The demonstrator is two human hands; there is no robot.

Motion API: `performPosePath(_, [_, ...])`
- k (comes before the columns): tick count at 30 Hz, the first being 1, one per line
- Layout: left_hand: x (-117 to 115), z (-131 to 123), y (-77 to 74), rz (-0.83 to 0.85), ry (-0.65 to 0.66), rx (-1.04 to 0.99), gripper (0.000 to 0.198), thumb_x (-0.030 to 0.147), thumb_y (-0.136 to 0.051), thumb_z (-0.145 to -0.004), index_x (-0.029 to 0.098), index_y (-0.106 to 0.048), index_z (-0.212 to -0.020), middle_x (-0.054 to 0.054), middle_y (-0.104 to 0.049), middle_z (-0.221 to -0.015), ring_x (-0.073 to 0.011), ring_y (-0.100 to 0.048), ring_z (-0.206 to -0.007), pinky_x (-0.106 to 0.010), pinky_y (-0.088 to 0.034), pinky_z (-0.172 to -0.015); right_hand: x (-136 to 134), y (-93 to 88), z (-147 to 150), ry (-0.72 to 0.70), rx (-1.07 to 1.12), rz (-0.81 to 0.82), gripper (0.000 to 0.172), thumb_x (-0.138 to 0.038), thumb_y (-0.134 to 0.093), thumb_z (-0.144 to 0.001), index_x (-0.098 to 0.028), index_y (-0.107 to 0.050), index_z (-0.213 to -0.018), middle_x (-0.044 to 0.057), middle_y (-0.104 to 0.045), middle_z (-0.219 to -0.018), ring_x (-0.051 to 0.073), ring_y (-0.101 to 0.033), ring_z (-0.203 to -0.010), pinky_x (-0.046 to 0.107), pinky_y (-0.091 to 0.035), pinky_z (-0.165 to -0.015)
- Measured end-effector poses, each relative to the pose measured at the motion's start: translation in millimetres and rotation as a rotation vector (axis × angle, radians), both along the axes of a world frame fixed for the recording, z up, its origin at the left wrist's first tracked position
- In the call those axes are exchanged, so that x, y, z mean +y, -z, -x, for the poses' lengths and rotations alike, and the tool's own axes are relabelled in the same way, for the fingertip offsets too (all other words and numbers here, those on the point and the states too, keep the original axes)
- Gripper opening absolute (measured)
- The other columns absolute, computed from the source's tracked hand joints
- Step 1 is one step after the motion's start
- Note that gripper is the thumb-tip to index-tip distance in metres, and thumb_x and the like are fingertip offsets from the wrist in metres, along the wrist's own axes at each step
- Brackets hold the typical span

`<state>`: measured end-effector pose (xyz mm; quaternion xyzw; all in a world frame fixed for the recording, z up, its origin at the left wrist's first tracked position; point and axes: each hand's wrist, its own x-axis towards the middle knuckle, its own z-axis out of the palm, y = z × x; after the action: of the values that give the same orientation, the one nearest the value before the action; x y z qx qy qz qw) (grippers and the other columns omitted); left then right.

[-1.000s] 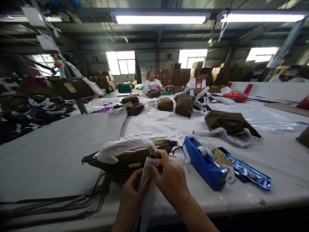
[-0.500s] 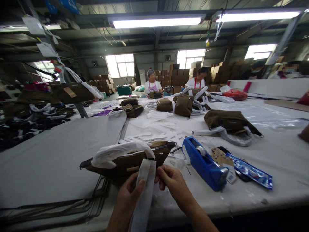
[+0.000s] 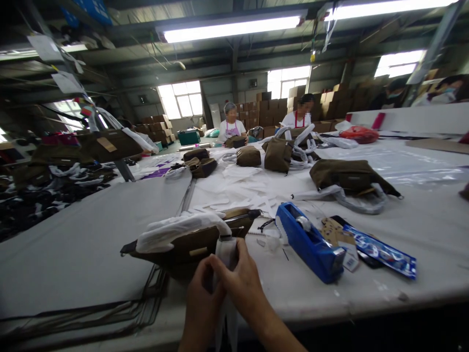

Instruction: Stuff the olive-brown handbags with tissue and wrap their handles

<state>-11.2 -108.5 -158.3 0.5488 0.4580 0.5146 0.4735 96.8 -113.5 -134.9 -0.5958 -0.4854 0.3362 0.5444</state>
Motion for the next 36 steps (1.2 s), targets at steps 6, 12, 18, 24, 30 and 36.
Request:
performPosePath(6, [9,10,-0.1,0.133,0.178,-0.094,0.038,0.049,-0.069,-0.084,0.017,-0.063,-0.104,-0.008,-0.073,-0.096,-0.0241,-0.067,-0.09,-0.03,-0.051,-0.079,-32,20.1,-25,-0.325,0.156,0.051,0.035,-0.045,-0.063,-0.091,-0.02,-0.063,-0.115,0.007,-0.068,-0.116,0.024,-0.063,-0.104,0.034,-0.051,-0.089])
performPosePath(12, [5,5,5.9,0.13,0.112,-0.063,0.037,0.047,-0.069,-0.084,0.017,-0.061,-0.104,-0.007,-0.069,-0.092,-0.0227,-0.064,-0.086,-0.03,-0.051,-0.074,-52,43.6,-12,-0.247,0.034,0.123,0.013,-0.027,-0.066,-0.085,-0.019,-0.065,-0.096,0.001,-0.065,-0.087,0.017,-0.057,-0.077,0.026,-0.045,-0.065])
performPosePath(18, [-1,-7,8.9,0.024,-0.094,0.122,0.034,0.047,-0.065,-0.086,0.018,-0.059,-0.102,-0.005,-0.066,-0.091,-0.0211,-0.062,-0.083,-0.028,-0.05,-0.074,-52,57.0,7,-0.082,-0.124,-0.042,0.009,-0.016,-0.06,-0.079,-0.02,-0.053,-0.075,-0.001,-0.053,-0.073,0.015,-0.05,-0.066,0.026,-0.04,-0.059])
performPosePath(24, [-1,-7,12.8,0.008,-0.114,0.187,0.041,0.054,-0.067,-0.084,0.018,-0.06,-0.103,-0.004,-0.065,-0.088,-0.0209,-0.06,-0.08,-0.028,-0.048,-0.073,-65,43.8,-5,-0.384,0.272,0.031,0.018,-0.033,-0.061,-0.089,-0.019,-0.066,-0.099,0.005,-0.065,-0.09,0.02,-0.061,-0.081,0.03,-0.05,-0.073])
performPosePath(30, [-5,16,10.2,0.139,0.14,0.029,0.063,0.071,-0.034,-0.095,0.018,-0.066,-0.106,-0.008,-0.07,-0.097,-0.0234,-0.063,-0.088,-0.032,-0.051,-0.082,-58,51.5,-7,-0.327,0.217,0.148,0.028,-0.044,-0.065,-0.09,-0.016,-0.068,-0.088,0.003,-0.066,-0.075,0.017,-0.059,-0.068,0.027,-0.046,-0.063])
performPosePath(36, [-12,35,14.8,0.206,0.097,0.001,0.049,0.058,-0.068,-0.084,0.018,-0.073,-0.112,-0.011,-0.073,-0.117,-0.0303,-0.065,-0.111,-0.036,-0.05,-0.096,-52,51.1,-4,-0.311,0.057,0.092,0.023,-0.038,-0.062,-0.091,-0.016,-0.068,-0.088,0.003,-0.065,-0.078,0.017,-0.058,-0.07,0.027,-0.045,-0.063])
